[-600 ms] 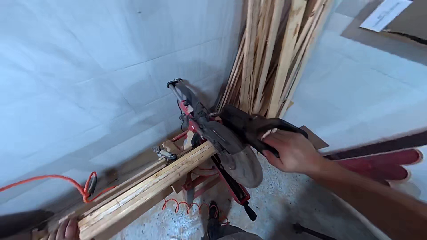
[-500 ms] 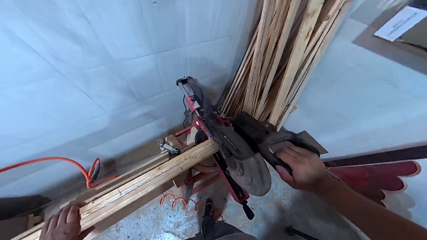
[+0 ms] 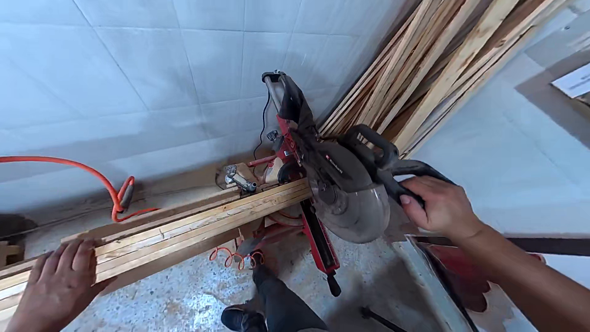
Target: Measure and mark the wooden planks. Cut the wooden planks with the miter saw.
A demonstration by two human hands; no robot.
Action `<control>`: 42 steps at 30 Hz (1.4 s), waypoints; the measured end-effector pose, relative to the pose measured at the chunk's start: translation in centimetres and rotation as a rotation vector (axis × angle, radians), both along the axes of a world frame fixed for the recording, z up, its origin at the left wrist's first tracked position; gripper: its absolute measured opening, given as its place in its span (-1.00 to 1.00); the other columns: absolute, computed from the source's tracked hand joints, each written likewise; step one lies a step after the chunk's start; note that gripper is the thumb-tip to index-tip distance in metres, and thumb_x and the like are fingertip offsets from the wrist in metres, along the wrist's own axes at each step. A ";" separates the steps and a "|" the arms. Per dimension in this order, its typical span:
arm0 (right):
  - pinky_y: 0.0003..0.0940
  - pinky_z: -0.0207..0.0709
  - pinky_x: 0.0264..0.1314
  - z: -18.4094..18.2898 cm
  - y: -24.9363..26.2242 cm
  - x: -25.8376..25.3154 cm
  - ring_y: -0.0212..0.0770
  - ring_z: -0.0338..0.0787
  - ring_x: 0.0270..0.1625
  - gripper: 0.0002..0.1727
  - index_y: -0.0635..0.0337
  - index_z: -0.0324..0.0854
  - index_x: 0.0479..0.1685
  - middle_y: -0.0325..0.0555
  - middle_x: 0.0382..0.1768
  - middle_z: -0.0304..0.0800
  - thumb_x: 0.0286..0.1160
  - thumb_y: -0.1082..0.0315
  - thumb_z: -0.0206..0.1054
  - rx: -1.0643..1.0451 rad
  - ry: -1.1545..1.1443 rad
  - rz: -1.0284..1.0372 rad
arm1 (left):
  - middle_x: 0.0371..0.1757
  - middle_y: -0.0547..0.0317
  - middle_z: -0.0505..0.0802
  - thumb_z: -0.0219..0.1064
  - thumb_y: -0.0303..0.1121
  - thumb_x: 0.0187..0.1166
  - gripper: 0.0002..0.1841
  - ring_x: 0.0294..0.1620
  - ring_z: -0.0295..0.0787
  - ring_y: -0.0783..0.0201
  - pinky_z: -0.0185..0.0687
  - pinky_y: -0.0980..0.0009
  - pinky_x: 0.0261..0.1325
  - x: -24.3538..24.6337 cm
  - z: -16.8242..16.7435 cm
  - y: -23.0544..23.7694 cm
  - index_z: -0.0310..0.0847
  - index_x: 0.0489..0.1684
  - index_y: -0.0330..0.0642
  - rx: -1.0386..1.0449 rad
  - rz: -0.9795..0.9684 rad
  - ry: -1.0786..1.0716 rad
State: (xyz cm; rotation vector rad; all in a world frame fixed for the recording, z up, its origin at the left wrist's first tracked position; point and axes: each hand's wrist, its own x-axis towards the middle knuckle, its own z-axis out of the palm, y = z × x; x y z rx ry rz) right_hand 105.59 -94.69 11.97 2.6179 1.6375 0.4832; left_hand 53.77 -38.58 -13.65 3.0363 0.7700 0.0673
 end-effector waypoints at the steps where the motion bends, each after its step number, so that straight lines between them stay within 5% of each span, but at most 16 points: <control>1: 0.06 0.64 -0.35 0.1 0.6 0.4 0.02 0.86 -0.25 -0.32 0.14 0.74 -0.31 -0.03 -0.35 0.84 0.64 -0.18 -0.19 0.004 -0.001 0.000 | 0.53 -0.45 0.57 0.86 -0.05 -0.31 0.25 0.59 0.45 -0.46 0.18 -0.33 0.68 0.0 0.0 0.1 0.32 0.63 -0.42 -0.004 0.005 -0.003; 12: -0.03 0.69 -0.32 -8.5 -7.6 -6.2 -0.01 0.84 -0.23 -0.21 0.11 0.63 -0.40 0.00 -0.37 0.79 0.59 -0.40 -0.22 -0.011 0.077 -0.049 | 0.56 -0.41 0.56 0.85 0.00 -0.31 0.26 0.59 0.47 -0.40 0.18 -0.28 0.70 0.0 -0.4 0.2 0.34 0.61 -0.46 0.028 0.010 0.006; 21: -0.04 0.61 -0.46 -2.1 -0.5 0.7 -0.08 0.81 -0.35 -0.34 0.09 0.67 -0.44 -0.11 -0.44 0.77 0.57 -0.25 -0.12 -0.024 0.083 0.029 | 0.57 -0.50 0.52 0.78 -0.01 -0.26 0.21 0.62 0.39 -0.50 0.10 -0.31 0.72 0.2 -0.2 0.1 0.34 0.60 -0.49 -0.028 0.019 -0.014; 26: 0.02 0.62 -0.44 -5.2 -1.9 -1.2 0.04 0.82 -0.33 -0.28 0.17 0.64 -0.44 0.03 -0.43 0.77 0.60 -0.28 -0.16 0.017 0.058 -0.002 | 0.55 -0.50 0.54 0.81 -0.14 -0.29 0.18 0.60 0.39 -0.52 0.14 -0.32 0.70 0.9 0.5 -0.5 0.35 0.58 -0.47 -0.042 0.040 -0.016; 31: -0.10 0.63 -0.36 -10.3 -6.5 -4.7 -0.04 0.81 -0.29 -0.21 0.11 0.59 -0.43 -0.02 -0.43 0.75 0.59 -0.41 -0.24 0.027 0.061 -0.009 | 0.55 -0.50 0.53 0.81 -0.13 -0.27 0.18 0.60 0.39 -0.52 0.13 -0.32 0.71 0.6 0.2 -0.6 0.35 0.59 -0.49 -0.035 0.047 -0.015; 38: -0.04 0.61 -0.43 -6.4 -2.1 -1.2 -0.01 0.80 -0.35 -0.26 0.14 0.62 -0.45 -0.01 -0.45 0.76 0.62 -0.32 -0.16 0.039 0.062 0.010 | 0.57 -0.55 0.49 0.81 -0.15 -0.28 0.19 0.63 0.33 -0.57 0.08 -0.33 0.73 0.6 0.3 -0.5 0.32 0.61 -0.48 -0.078 0.074 -0.032; 42: -0.06 0.59 -0.43 -7.3 -1.5 -0.7 0.02 0.81 -0.33 -0.24 0.17 0.62 -0.42 0.03 -0.43 0.77 0.63 -0.33 -0.20 0.053 0.032 0.015 | 0.58 -0.54 0.49 0.78 -0.11 -0.25 0.17 0.62 0.34 -0.57 0.11 -0.34 0.70 0.9 0.2 -0.1 0.33 0.59 -0.50 -0.080 0.074 -0.033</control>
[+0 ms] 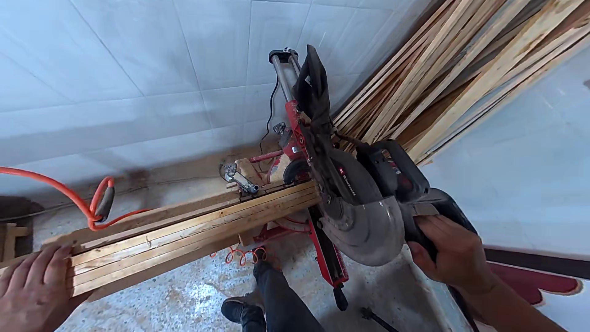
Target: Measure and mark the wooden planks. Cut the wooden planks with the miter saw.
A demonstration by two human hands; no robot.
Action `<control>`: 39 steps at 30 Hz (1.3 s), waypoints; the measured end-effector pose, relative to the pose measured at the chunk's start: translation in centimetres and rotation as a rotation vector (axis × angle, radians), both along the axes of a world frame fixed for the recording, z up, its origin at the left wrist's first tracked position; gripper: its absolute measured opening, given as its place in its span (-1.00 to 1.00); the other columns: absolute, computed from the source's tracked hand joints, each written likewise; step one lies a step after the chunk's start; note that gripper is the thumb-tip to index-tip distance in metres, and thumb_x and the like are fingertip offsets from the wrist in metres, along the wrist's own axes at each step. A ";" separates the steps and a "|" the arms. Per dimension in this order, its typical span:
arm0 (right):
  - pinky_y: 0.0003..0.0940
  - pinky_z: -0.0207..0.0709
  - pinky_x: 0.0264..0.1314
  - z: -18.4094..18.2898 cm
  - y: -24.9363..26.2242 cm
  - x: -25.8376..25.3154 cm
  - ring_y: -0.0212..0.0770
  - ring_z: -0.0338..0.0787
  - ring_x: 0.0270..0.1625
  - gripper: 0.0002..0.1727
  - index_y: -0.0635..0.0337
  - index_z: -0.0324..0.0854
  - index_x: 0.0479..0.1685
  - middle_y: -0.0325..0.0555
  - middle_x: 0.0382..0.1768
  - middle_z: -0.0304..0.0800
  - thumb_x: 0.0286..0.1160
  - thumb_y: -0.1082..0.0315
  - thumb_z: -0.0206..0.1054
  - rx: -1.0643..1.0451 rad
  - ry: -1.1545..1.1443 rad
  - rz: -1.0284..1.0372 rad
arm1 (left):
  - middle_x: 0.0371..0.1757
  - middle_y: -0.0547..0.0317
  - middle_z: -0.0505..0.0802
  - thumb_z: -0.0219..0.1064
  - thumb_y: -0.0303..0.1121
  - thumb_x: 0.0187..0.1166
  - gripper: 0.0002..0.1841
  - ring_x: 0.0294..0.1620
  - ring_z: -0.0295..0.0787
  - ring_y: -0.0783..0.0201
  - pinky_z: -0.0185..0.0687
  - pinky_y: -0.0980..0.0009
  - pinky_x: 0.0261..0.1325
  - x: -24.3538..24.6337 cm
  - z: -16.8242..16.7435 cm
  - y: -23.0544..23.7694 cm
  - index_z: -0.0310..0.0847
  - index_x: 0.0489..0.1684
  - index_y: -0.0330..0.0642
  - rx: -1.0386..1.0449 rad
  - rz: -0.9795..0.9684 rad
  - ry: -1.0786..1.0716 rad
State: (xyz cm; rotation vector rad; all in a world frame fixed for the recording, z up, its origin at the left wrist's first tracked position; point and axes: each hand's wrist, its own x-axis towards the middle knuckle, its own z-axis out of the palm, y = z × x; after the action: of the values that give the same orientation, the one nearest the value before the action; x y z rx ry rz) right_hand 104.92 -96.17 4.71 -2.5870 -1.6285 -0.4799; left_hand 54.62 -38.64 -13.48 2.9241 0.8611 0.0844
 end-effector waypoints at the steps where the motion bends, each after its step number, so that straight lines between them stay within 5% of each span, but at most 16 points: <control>1: -0.06 0.60 -0.42 -0.7 -0.4 -0.4 0.01 0.81 -0.32 -0.23 0.17 0.61 -0.42 0.03 -0.42 0.77 0.62 -0.34 -0.21 0.000 0.002 -0.007 | 0.58 -0.54 0.49 0.76 -0.08 -0.23 0.17 0.61 0.34 -0.58 0.12 -0.35 0.70 -0.3 -0.2 0.1 0.33 0.59 -0.50 0.005 -0.006 -0.003; 7: -0.14 0.62 -0.37 -4.5 -3.6 -3.2 -0.05 0.81 -0.30 -0.24 0.11 0.59 -0.44 -0.04 -0.43 0.77 0.56 -0.39 -0.20 -0.027 0.016 -0.024 | 0.56 -0.55 0.50 0.74 -0.03 -0.21 0.19 0.59 0.37 -0.59 0.15 -0.38 0.67 -1.0 -1.1 0.2 0.29 0.61 -0.49 0.041 -0.045 -0.018; 11: -0.13 0.58 -0.45 -3.6 -2.5 -2.4 -0.05 0.77 -0.37 -0.27 0.12 0.59 -0.48 -0.05 -0.47 0.73 0.54 -0.36 -0.14 -0.024 0.029 -0.018 | 0.54 -0.58 0.51 0.80 -0.14 -0.25 0.18 0.59 0.38 -0.59 0.16 -0.38 0.67 -0.2 0.0 -0.3 0.32 0.58 -0.52 0.018 -0.018 -0.002; 15: -0.12 0.55 -0.49 -3.0 -0.9 -1.3 -0.03 0.77 -0.39 -0.26 0.14 0.58 -0.49 -0.02 -0.48 0.73 0.57 -0.35 -0.17 -0.015 0.016 -0.015 | 0.54 -0.54 0.53 0.69 0.02 -0.18 0.17 0.58 0.40 -0.57 0.20 -0.35 0.66 -1.1 -1.0 0.4 0.32 0.60 -0.49 0.065 -0.048 -0.010; 20: -0.11 0.64 -0.36 -6.0 -1.5 -1.9 -0.03 0.82 -0.32 -0.21 0.17 0.62 -0.45 0.01 -0.44 0.79 0.59 -0.38 -0.18 0.044 0.006 -0.018 | 0.51 -0.63 0.51 0.74 -0.18 -0.16 0.08 0.57 0.37 -0.63 0.15 -0.36 0.66 0.7 0.7 -0.9 0.34 0.53 -0.58 -0.007 -0.010 -0.027; 31: -0.08 0.68 -0.19 -8.0 -1.9 -2.2 0.01 0.85 -0.20 -0.19 0.19 0.69 -0.33 0.07 -0.32 0.85 0.60 -0.38 -0.18 0.098 -0.023 -0.054 | 0.58 -0.49 0.51 0.70 0.05 -0.21 0.20 0.62 0.37 -0.54 0.16 -0.36 0.67 -0.9 -0.7 0.5 0.30 0.61 -0.46 0.058 -0.045 0.019; 34: -0.04 0.73 -0.15 -7.3 -1.9 -2.5 0.04 0.89 -0.11 -0.21 0.19 0.77 -0.19 0.08 -0.14 0.91 0.55 -0.35 -0.12 0.086 -0.001 -0.083 | 0.60 -0.52 0.48 0.88 -0.08 -0.25 0.25 0.66 0.32 -0.54 0.09 -0.36 0.72 -0.4 0.5 0.3 0.29 0.66 -0.43 0.005 -0.021 0.082; 39: 0.14 0.70 0.14 0.4 -0.8 -0.9 0.08 0.86 0.17 -0.28 0.08 0.85 0.01 0.07 0.20 0.86 0.55 -0.32 -0.02 0.149 0.001 -0.079 | 0.61 -0.36 0.53 0.81 0.21 -0.24 0.31 0.65 0.41 -0.37 0.20 -0.28 0.69 -1.6 -1.1 1.7 0.27 0.71 -0.26 0.086 -0.037 0.140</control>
State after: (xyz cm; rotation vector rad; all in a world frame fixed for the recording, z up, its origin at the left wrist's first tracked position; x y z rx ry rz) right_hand 104.01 -96.98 5.11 -2.5477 -1.4355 -0.5813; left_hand 53.06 -36.98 -14.56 3.0549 0.8421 -0.0892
